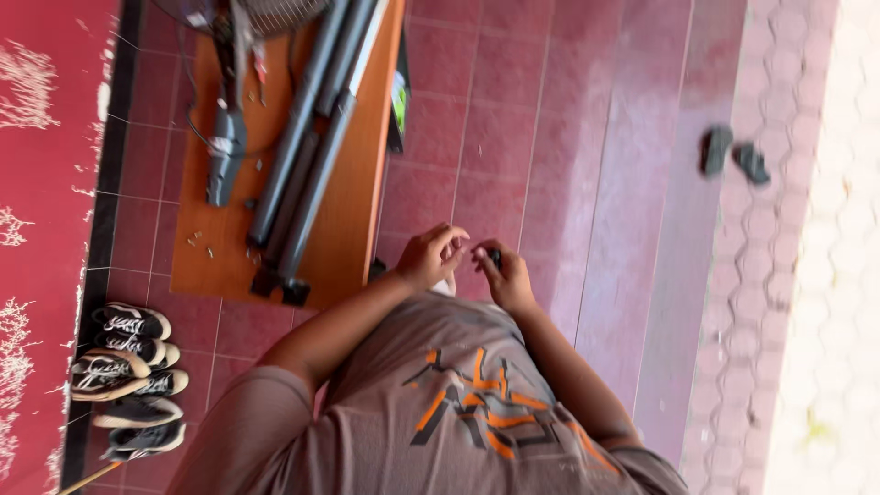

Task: The person assembles an electric fan by attaching the neck to the base, inserting the pole sections, and securing the fan head. They then connect the power cord to the fan head.

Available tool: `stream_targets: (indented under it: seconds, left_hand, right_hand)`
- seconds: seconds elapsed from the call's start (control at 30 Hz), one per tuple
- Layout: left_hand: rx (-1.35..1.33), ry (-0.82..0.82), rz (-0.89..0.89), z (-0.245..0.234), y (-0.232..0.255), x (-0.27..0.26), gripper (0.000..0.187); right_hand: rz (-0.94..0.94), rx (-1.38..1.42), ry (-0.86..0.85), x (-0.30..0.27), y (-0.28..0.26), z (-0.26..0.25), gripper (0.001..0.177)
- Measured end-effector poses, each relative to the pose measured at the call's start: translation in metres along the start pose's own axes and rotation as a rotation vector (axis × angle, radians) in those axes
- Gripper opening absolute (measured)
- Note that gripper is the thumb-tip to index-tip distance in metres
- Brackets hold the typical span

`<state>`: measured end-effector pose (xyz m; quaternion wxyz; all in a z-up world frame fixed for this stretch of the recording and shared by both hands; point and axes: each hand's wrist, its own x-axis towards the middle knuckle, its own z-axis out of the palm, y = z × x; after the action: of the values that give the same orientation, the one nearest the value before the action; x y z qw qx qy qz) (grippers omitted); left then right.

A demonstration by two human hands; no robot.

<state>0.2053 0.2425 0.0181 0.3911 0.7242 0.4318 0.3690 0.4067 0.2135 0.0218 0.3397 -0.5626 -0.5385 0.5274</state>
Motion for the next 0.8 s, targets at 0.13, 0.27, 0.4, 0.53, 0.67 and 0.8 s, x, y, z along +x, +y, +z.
stream_targets:
  seconds: [0.13, 0.27, 0.4, 0.53, 0.67, 0.8]
  left_hand:
    - [0.071, 0.151, -0.040, -0.015, -0.009, 0.053, 0.020]
    - [0.099, 0.252, -0.135, -0.026, -0.026, 0.101, 0.027]
    - [0.104, 0.332, -0.204, -0.018, -0.060, 0.143, 0.033]
    - [-0.036, 0.405, -0.222, 0.001, -0.093, 0.192, 0.032]
    - [-0.266, 0.498, -0.384, 0.014, -0.105, 0.229, 0.031]
    - [-0.275, 0.599, -0.661, 0.016, -0.099, 0.231, 0.029]
  right_hand:
    - [-0.063, 0.034, -0.114, 0.079, -0.015, -0.020, 0.020]
    - [-0.035, 0.090, -0.233, 0.156, -0.031, -0.030, 0.020]
    - [-0.163, 0.180, -0.407, 0.245, -0.041, -0.048, 0.025]
    - [-0.219, 0.073, -0.541, 0.328, -0.058, -0.060, 0.023]
    - [-0.273, -0.028, -0.764, 0.388, -0.076, -0.066, 0.027]
    - [-0.072, -0.021, -0.980, 0.421, -0.084, -0.052, 0.026]
